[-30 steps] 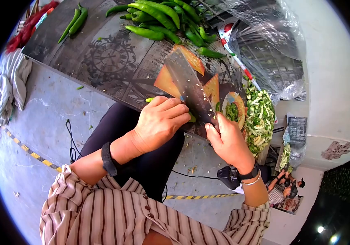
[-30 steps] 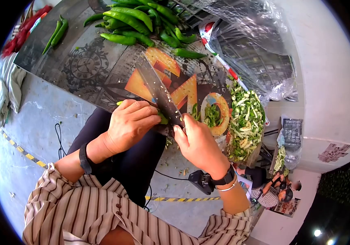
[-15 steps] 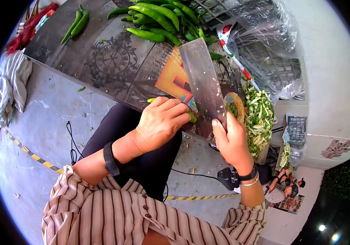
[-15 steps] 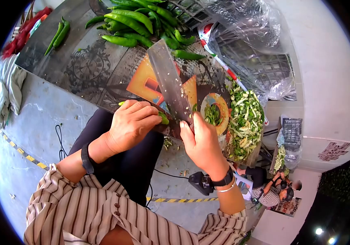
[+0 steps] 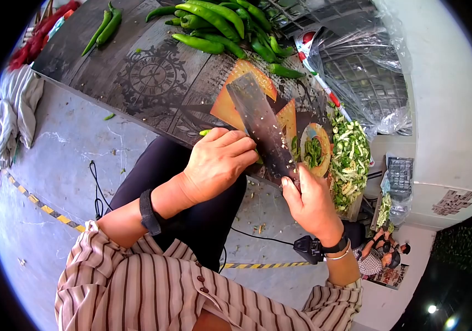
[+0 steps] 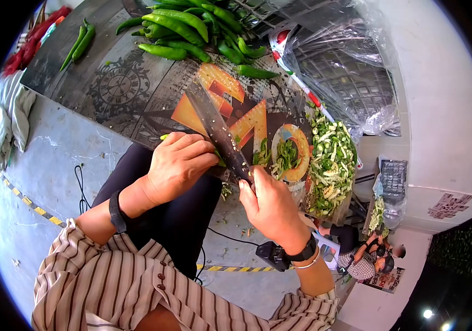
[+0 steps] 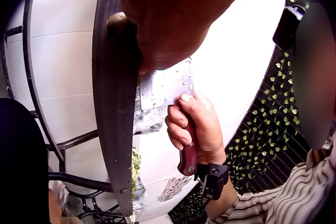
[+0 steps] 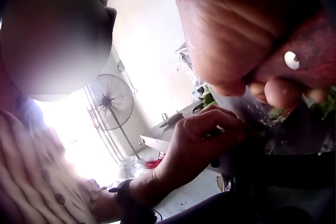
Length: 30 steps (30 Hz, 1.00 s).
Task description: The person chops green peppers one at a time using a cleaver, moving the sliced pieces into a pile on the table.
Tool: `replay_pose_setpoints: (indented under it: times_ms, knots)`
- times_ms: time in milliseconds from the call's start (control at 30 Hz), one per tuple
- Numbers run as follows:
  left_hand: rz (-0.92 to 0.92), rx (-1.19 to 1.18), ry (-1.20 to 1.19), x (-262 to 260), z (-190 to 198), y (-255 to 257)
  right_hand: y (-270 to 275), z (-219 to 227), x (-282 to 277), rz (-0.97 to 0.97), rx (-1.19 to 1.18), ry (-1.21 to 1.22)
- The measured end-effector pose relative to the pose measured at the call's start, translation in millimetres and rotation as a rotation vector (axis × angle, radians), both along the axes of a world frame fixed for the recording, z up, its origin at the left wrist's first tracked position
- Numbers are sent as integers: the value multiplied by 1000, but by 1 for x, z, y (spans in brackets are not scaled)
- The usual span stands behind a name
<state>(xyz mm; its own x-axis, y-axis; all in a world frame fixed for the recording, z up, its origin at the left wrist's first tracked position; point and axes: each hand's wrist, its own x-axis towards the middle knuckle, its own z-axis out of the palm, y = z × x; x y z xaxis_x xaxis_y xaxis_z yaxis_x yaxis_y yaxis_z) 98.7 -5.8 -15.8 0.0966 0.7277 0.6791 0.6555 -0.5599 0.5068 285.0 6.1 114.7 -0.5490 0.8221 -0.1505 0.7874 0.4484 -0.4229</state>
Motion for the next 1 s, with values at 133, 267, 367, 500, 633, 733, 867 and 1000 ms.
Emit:
replay_pose_setpoints:
  times_ms: [133,267,367,500,633,733,867,1000]
  knots:
    - [-6,4,-15,-1,1,0,1,0,-3,17,-1,-13]
    - [-8,-8,-4,0,1,-1,11,9,-10,42,-59,-73]
    - [-10,-18,-2,-1,1,0,16,12,-13,23,-120,-85]
    - [-12,-24,-6,-2,2,0,18,7,-12,6,-166,-88]
    - [-26,-26,-33,-3,3,0,19,-7,-19,-2,-85,-20]
    - [-23,-15,-32,-3,0,0,25,-14,-23,23,-60,27]
    - [-27,-6,-41,-2,2,-1,28,-18,-12,7,32,103]
    - [-40,-4,-17,-4,2,-1,26,-10,0,-253,0,112]
